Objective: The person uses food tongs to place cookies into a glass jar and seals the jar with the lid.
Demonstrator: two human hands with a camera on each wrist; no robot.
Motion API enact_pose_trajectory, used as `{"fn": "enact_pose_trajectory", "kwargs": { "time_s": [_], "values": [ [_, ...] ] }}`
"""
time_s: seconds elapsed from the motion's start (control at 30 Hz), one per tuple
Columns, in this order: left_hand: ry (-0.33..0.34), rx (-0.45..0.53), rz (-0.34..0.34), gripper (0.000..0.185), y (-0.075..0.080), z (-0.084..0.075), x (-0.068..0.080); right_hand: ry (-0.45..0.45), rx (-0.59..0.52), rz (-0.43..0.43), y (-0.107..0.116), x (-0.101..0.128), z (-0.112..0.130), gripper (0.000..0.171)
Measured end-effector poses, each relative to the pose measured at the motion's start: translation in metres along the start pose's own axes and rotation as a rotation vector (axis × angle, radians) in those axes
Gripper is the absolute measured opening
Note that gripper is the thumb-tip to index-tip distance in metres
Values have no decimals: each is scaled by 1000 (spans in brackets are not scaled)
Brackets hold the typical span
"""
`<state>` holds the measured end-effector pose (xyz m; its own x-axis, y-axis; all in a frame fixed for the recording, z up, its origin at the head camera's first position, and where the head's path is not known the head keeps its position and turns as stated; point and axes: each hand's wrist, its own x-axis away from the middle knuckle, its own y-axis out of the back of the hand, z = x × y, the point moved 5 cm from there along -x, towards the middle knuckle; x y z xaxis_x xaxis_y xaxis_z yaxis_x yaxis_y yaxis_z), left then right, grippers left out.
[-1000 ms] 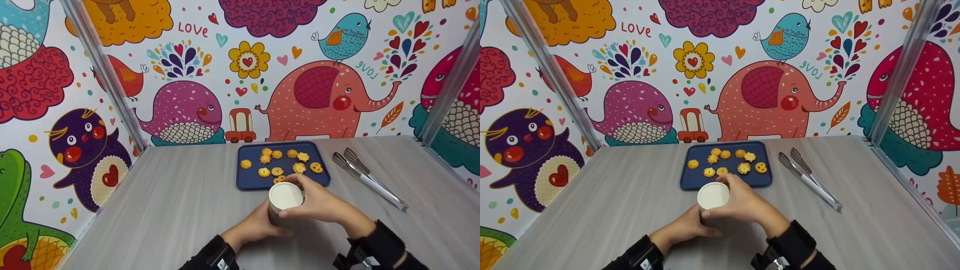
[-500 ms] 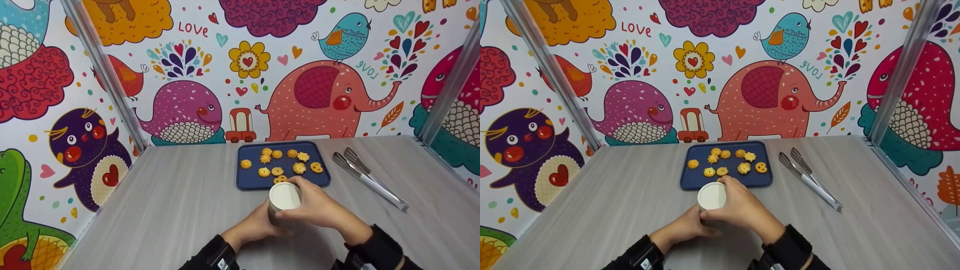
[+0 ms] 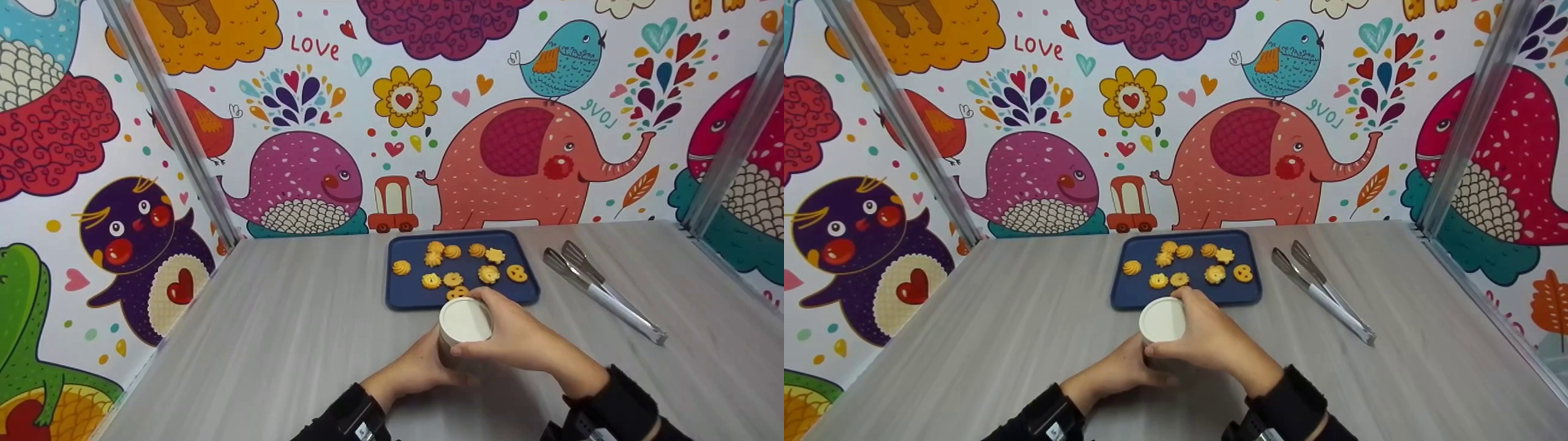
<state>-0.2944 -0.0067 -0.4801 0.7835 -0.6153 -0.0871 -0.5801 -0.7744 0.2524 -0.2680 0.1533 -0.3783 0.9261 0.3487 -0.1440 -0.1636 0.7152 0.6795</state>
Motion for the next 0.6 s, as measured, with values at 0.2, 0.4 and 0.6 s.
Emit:
{"fn": "enact_pose_trajectory", "kwargs": {
  "time_s": [0.2, 0.4, 0.6],
  "values": [
    [3, 3, -1, 112, 0, 1, 0, 15, -6, 17, 1, 0, -1, 90],
    [3, 3, -1, 113, 0, 2, 0, 39, -10, 35, 1, -1, -2, 92],
    [12, 0, -6, 114, 1, 3, 0, 80, -41, 71, 2, -3, -5, 92]
  ]
}}
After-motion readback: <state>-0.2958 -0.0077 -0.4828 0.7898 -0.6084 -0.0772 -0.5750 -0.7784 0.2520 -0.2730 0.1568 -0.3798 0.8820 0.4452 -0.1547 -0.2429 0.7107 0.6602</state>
